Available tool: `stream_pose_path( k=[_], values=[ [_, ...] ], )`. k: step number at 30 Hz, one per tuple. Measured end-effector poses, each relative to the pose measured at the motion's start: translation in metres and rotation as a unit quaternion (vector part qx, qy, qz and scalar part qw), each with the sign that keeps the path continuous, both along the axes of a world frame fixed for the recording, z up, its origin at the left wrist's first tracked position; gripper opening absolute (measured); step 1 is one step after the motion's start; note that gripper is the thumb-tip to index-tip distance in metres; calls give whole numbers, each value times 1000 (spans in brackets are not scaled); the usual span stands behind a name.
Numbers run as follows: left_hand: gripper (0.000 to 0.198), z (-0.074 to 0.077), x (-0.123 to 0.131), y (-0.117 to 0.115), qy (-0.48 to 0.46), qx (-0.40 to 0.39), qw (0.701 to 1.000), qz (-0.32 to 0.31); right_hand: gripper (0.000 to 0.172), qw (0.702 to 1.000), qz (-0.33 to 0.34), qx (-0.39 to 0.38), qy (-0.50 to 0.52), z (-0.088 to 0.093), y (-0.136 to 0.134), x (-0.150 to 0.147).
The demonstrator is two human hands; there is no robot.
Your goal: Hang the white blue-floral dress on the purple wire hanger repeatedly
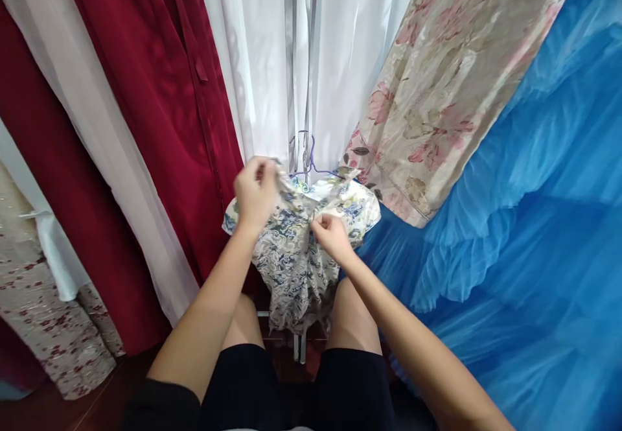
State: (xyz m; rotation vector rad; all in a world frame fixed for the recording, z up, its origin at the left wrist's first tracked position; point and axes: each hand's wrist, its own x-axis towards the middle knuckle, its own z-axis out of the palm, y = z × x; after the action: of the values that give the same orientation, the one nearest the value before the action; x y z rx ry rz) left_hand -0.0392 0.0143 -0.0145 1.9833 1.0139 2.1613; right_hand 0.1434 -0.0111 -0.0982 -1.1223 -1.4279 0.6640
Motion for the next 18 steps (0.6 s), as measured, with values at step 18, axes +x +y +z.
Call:
stream_pose_path(
  k=[18],
  values=[
    [25, -197, 19, -39, -392, -352, 810, -256, 24, 899, -181, -58, 395, -140, -62, 43]
  ],
)
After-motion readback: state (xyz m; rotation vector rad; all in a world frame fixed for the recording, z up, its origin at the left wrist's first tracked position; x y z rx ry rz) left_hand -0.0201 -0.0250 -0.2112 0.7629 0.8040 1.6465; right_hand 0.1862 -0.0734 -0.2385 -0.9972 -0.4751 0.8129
